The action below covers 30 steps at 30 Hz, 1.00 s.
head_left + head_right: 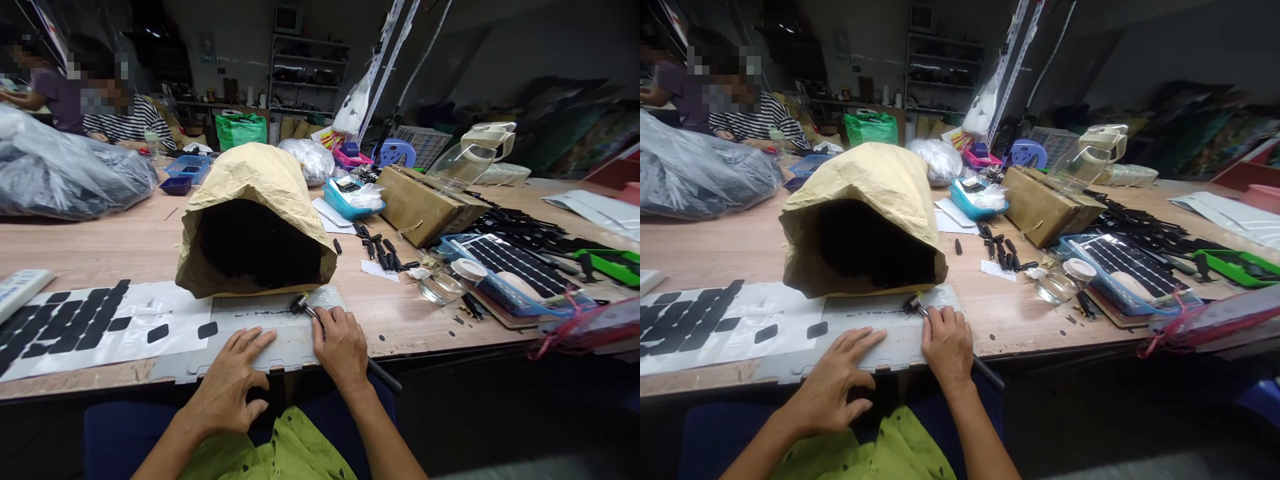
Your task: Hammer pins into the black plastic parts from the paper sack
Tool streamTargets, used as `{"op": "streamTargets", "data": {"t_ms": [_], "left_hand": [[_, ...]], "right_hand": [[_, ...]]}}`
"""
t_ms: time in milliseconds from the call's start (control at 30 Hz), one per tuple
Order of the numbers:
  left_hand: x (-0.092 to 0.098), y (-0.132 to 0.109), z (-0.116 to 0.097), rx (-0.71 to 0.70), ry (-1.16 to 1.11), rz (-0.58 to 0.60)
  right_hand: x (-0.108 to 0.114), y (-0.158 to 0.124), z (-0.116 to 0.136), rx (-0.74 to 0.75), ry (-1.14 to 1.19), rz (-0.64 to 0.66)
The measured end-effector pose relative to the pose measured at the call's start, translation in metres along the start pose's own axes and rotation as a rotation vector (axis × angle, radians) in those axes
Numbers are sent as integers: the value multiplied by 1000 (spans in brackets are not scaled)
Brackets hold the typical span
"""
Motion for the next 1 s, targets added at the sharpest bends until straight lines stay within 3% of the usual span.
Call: {"op": "streamTargets", "data": {"t_ms": [767,900,1000], "left_hand": [[5,0,7,42,-145,11],[27,19,16,130,-290,15],[59,54,35,313,-373,-138]], "right_hand": [[-1,0,0,3,-6,-9],[-1,1,1,7,-11,-19],[-1,1,0,4,-12,-16]]}}
Point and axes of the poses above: each hand's wrist, its own y-axis towards the middle knuckle, its own x-axis out of the back of the hand, z = x × y, the point moved 4 cm from there along y, towards the middle knuckle, and after that the axes turned 5 degrees about x, right-handed, at the moved point
